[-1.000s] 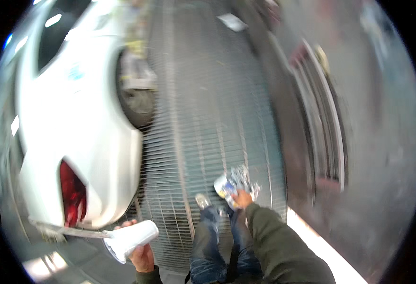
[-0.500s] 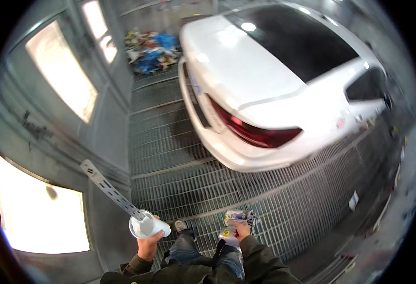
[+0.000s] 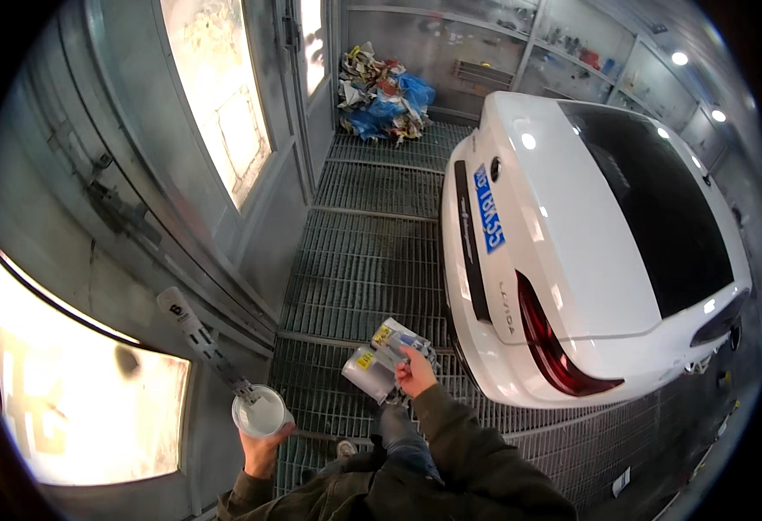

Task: The person stirs a white compound in a small cup, then uses a metal spreader to apply it to the side of a white car. They repeatedly dip the spreader into the cup and smooth the compound along the car's door panel.

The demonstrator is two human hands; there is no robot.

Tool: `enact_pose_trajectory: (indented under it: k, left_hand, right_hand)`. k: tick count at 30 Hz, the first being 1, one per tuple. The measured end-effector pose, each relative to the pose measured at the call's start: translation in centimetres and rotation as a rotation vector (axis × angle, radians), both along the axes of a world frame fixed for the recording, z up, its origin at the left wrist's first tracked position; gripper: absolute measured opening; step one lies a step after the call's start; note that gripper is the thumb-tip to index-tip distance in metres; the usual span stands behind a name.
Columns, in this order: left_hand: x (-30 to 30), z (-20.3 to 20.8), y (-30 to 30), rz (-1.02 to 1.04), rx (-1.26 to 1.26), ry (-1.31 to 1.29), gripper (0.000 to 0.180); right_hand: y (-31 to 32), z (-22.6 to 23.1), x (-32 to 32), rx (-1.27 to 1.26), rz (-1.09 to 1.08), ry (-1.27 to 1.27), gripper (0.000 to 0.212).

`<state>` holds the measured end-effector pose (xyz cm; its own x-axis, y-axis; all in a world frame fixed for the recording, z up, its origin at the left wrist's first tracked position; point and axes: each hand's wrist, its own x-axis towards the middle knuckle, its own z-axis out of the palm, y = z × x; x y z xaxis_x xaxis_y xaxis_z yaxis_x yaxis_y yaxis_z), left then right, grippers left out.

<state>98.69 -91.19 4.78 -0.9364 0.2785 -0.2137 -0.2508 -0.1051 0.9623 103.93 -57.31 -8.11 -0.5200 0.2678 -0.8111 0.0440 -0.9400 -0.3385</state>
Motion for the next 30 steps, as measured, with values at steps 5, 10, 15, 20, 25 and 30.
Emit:
enact_pose_trajectory:
  k: [5, 10, 15, 20, 25, 30]
  left_hand:
    - [-9.1, -1.2, 5.6, 0.212, -0.046, 0.031, 0.074]
    - [-19.6, -0.6, 15.3, 0.34, -0.002, 0.072, 0.076]
    - [-30.8, 1.0, 25.1, 0.322, 0.026, 0.125, 0.078]
    - [-42.4, -1.2, 33.0, 0.359, 0.059, 0.063, 0.086]
    - [-57.2, -3.3, 42.3, 0.271, 0.015, 0.132, 0.079]
    - [-73.8, -3.2, 52.4, 0.043, 0.016, 0.169, 0.077]
  right_hand:
    - [5.1, -1.1, -15.7, -0.053, 0.113, 0.015, 0.03]
    - [12.3, 1.3, -28.4, -0.116, 0.202, 0.035, 0.024]
    - [22.9, 1.2, -40.6, -0.126, 0.198, 0.05, 0.024]
    - [32.6, 2.2, -52.2, -0.129, 0.161, 0.066, 0.024]
    - [43.5, 0.6, -64.2, -0.104, 0.056, 0.026, 0.024]
    - [53.5, 2.2, -73.2, -0.062, -0.075, 0.055, 0.029]
